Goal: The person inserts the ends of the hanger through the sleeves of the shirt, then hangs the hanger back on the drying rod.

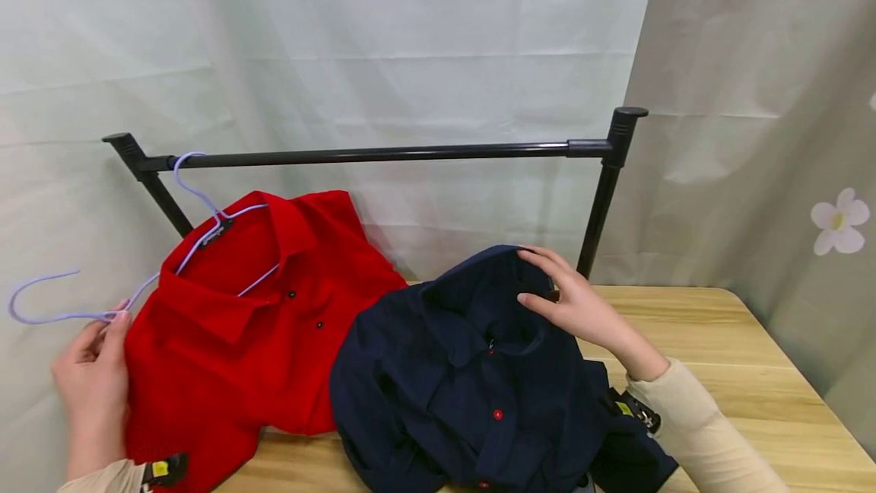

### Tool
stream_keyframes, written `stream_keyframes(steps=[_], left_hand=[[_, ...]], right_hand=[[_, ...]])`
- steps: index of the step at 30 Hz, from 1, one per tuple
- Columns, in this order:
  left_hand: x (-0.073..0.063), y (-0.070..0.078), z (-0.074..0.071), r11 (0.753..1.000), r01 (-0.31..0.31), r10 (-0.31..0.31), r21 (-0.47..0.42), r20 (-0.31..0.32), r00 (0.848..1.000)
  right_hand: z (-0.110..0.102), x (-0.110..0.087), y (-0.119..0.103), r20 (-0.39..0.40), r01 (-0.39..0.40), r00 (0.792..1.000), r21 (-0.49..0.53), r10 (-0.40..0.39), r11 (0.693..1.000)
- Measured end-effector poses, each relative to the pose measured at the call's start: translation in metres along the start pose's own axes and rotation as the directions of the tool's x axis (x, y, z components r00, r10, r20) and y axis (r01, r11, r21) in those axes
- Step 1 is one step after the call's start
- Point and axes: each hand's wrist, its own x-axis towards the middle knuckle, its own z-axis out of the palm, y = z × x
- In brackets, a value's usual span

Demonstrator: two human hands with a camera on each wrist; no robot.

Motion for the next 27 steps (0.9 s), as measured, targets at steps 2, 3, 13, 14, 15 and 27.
stream_keyframes(steps=[2,3,13,14,15,27], left_hand=[[-0.001,-0.003,0.0,0.998,-0.017,0.017,-0.055,-0.005,1.0],[-0.002,-0.005,-0.001,0.997,-0.023,0.022,-0.07,-0.01,1.0],[-0.005,-0.019,-0.01,0.994,0.026,-0.031,-0.108,-0.042,0.999],[-0.005,-0.019,-0.01,0.994,0.016,-0.022,-0.112,-0.049,0.999],[-0.005,-0.018,-0.01,0.992,0.009,-0.015,-0.124,-0.052,0.999],[-0.006,-0.005,-0.022,0.986,-0.12,0.105,-0.113,-0.132,0.986]], right_hand=[[0.001,0.0,0.0,-0.003,-0.001,1.0,-0.001,0.001,1.0],[0.001,0.0,0.0,-0.005,-0.001,1.0,-0.003,0.001,1.0],[0.001,0.001,0.0,0.002,-0.007,1.0,-0.003,0.007,1.0],[0.002,0.001,0.0,0.002,-0.007,1.0,-0.002,0.007,1.0],[0.002,0.0,0.0,0.002,-0.007,1.0,-0.001,0.007,1.0],[0.002,0.0,-0.002,0.002,-0.007,1.0,0.008,0.007,1.0]])
